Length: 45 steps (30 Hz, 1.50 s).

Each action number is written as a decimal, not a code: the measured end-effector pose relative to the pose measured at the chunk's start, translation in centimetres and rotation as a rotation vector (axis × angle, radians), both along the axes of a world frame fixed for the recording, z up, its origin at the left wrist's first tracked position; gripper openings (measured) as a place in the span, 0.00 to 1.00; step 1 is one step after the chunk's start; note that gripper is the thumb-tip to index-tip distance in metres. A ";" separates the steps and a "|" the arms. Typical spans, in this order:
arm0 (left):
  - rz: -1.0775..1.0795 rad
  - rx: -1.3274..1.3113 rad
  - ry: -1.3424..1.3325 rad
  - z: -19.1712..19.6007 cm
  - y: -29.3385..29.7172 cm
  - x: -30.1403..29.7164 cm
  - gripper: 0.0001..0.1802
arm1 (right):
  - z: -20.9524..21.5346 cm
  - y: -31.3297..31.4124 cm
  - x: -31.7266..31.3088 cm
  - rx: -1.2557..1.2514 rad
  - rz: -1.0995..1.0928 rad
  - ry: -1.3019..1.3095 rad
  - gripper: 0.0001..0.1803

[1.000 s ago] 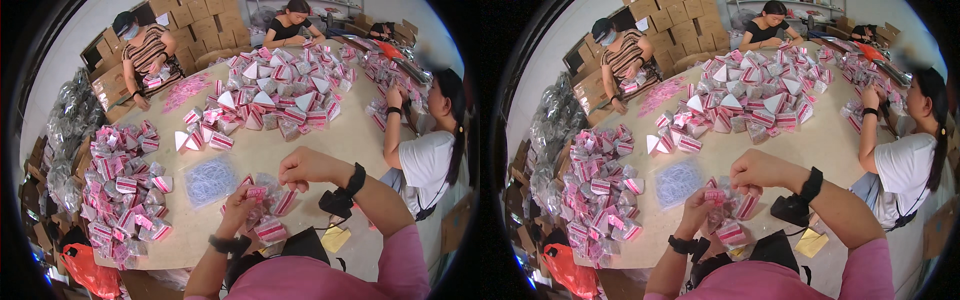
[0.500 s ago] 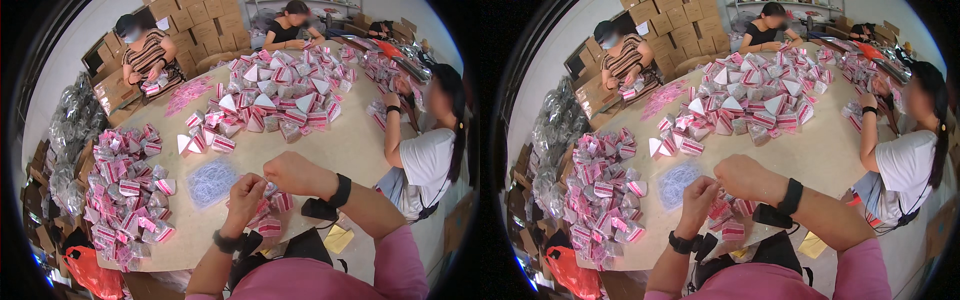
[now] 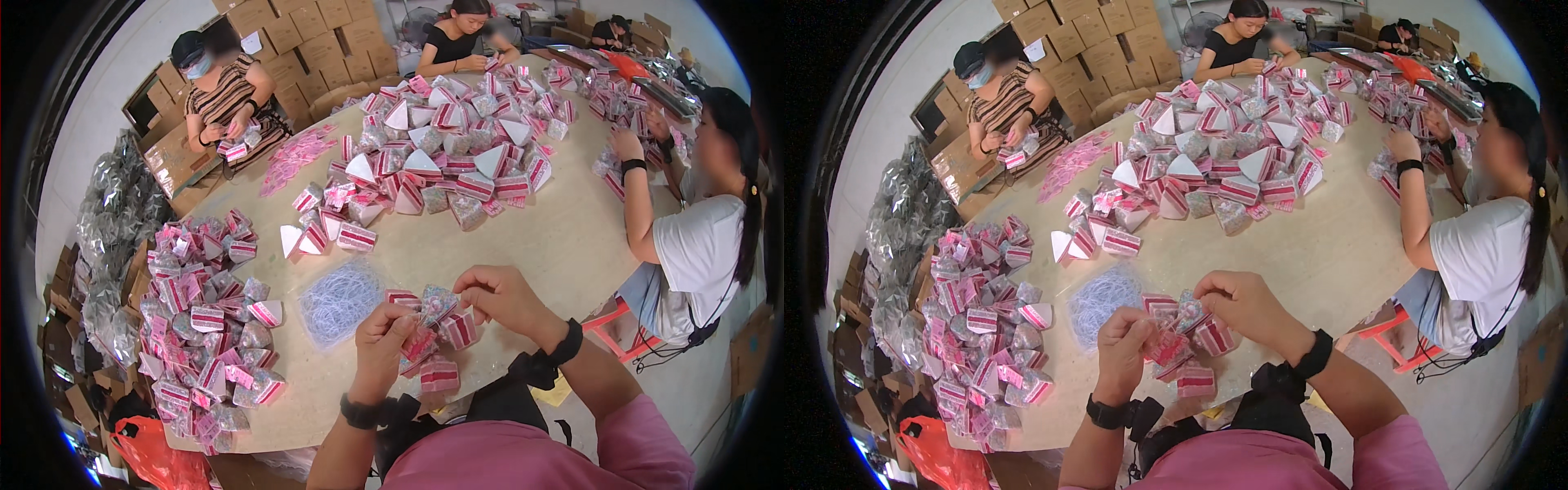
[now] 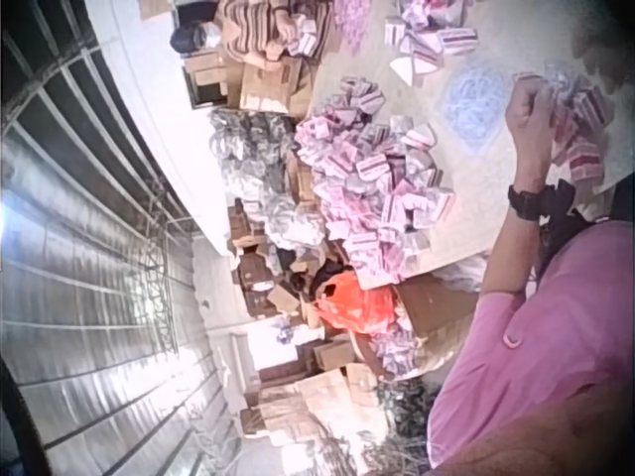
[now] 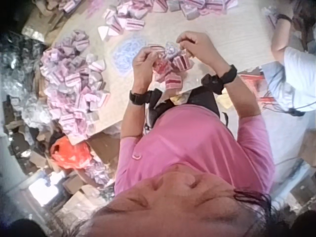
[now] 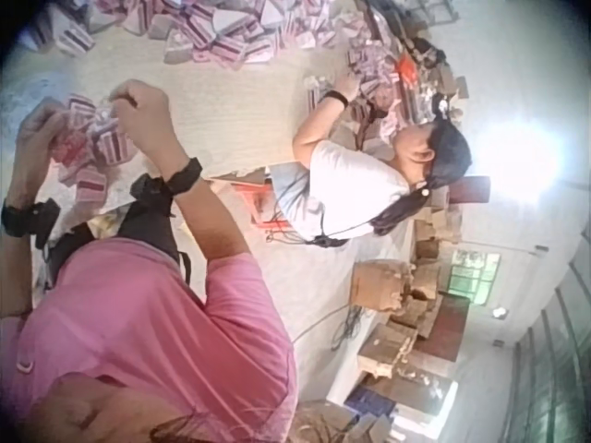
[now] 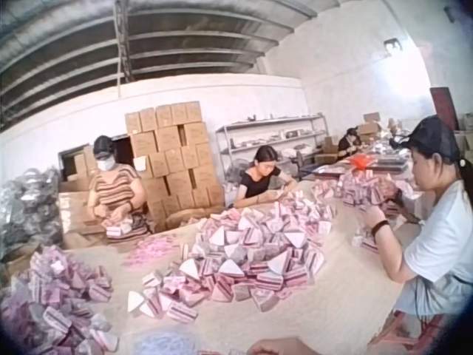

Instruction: Assembling and packaging small triangular gift boxes or product containers in a workshop setting.

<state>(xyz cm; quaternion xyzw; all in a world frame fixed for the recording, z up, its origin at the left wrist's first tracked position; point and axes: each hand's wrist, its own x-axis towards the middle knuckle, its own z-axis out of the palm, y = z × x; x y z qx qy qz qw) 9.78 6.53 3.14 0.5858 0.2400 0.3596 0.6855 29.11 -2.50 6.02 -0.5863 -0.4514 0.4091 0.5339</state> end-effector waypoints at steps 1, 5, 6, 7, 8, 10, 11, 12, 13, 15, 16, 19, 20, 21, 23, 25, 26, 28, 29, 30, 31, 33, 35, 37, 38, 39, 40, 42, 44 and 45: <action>-0.018 -0.013 -0.027 -0.1 0.0 -0.1 0.05 | -0.1 0.0 -0.3 0.011 0.002 0.019 0.07; -0.054 -0.098 -0.136 -0.4 0.0 -0.6 0.08 | -0.7 0.2 -1.5 0.226 0.000 -0.114 0.07; -0.053 -0.127 -0.163 -0.4 -0.1 -0.6 0.08 | -0.6 0.1 -1.8 0.204 0.018 -0.078 0.08; -0.047 -0.134 -0.155 -0.4 -0.1 -0.7 0.08 | -0.4 0.0 -2.1 0.182 0.040 -0.041 0.09; -0.041 -0.142 -0.147 -0.4 0.0 -0.9 0.09 | -0.2 0.0 -2.5 0.161 0.062 -0.004 0.10; -0.035 -0.146 -0.141 -0.4 0.0 -0.9 0.09 | 0.0 0.2 -3.1 0.341 0.023 -0.129 0.12; -0.035 -0.143 -0.143 -0.4 0.0 -0.9 0.09 | 0.1 0.2 -3.3 0.429 0.004 -0.194 0.14; -0.034 -0.140 -0.145 -0.3 -0.1 -0.9 0.09 | 0.2 0.1 -3.4 0.420 0.013 -0.182 0.14; -0.033 -0.135 -0.140 -0.4 -0.1 -0.9 0.09 | 0.3 0.1 -3.5 0.412 0.025 -0.172 0.14; -0.030 -0.124 -0.131 -0.6 -0.1 -0.9 0.09 | 0.0 0.2 -3.6 0.416 0.022 -0.173 0.14; -0.031 -0.117 -0.123 -0.6 -0.1 -1.0 0.09 | -0.6 0.4 -3.6 0.429 0.009 -0.184 0.13; -0.031 -0.086 -0.095 -0.7 -0.1 -1.0 0.09 | -0.5 0.6 -3.5 0.433 0.019 -0.237 0.10; -0.029 -0.070 -0.083 -0.6 -0.1 -1.0 0.09 | -0.4 0.7 -3.5 0.426 0.030 -0.258 0.09; -0.027 -0.054 -0.071 -0.6 -0.2 -1.0 0.09 | -0.4 0.8 -3.5 0.449 0.034 -0.278 0.08; -0.032 -0.032 -0.061 -0.5 -0.3 -0.9 0.08 | -0.3 1.2 -3.7 0.495 0.043 -0.318 0.06; -0.034 -0.020 -0.043 -0.4 -0.4 -0.9 0.08 | -0.1 1.3 -3.6 0.481 0.048 -0.325 0.04; -0.035 -0.020 -0.031 -0.3 -0.4 -0.9 0.08 | 0.0 1.3 -3.6 0.474 0.051 -0.329 0.03; -0.034 -0.008 -0.019 -0.2 -0.4 -1.0 0.08 | 0.4 1.1 -3.4 0.429 0.042 -0.282 0.03; -0.033 0.004 -0.020 -0.2 -0.4 -1.0 0.07 | 0.4 1.0 -3.3 0.406 0.038 -0.258 0.02; -0.032 0.016 -0.021 -0.3 -0.3 -1.1 0.06 | 0.3 1.0 -3.2 0.384 0.058 -0.207 0.03; -0.027 0.015 -0.020 -0.3 -0.3 -1.1 0.07 | 0.1 1.0 -3.0 0.360 0.075 -0.158 0.04; -0.018 0.011 -0.018 -0.2 -0.3 -1.1 0.08 | -0.3 1.0 -2.9 0.331 0.098 -0.056 0.06; -0.005 0.008 -0.008 -0.3 -0.4 -1.0 0.08 | -0.7 0.9 -2.9 0.320 0.109 0.048 0.07; -0.004 0.000 0.001 -0.2 -0.4 -0.9 0.08 | -0.7 0.7 -2.9 0.357 0.100 -0.015 0.09; -0.009 -0.006 0.005 -0.1 -0.4 -0.9 0.08 | -0.7 0.6 -3.0 0.375 0.096 -0.046 0.09; -0.015 -0.012 0.009 -0.1 -0.4 -0.8 0.08 | -0.7 0.6 -3.1 0.357 0.109 -0.071 0.09; -0.015 -0.001 0.011 -0.1 -0.5 -0.8 0.08 | -0.6 0.7 -3.3 0.338 0.121 -0.095 0.08; -0.018 0.022 0.015 -0.2 -0.6 -0.7 0.08 | -0.3 0.8 -3.5 0.329 0.109 -0.143 0.06; -0.013 0.035 0.039 0.0 -0.7 -0.6 0.08 | -0.2 0.9 -3.6 0.350 0.067 -0.190 0.05; -0.012 0.042 0.051 0.1 -0.7 -0.6 0.08 | -0.2 0.9 -3.6 0.282 0.061 -0.101 0.05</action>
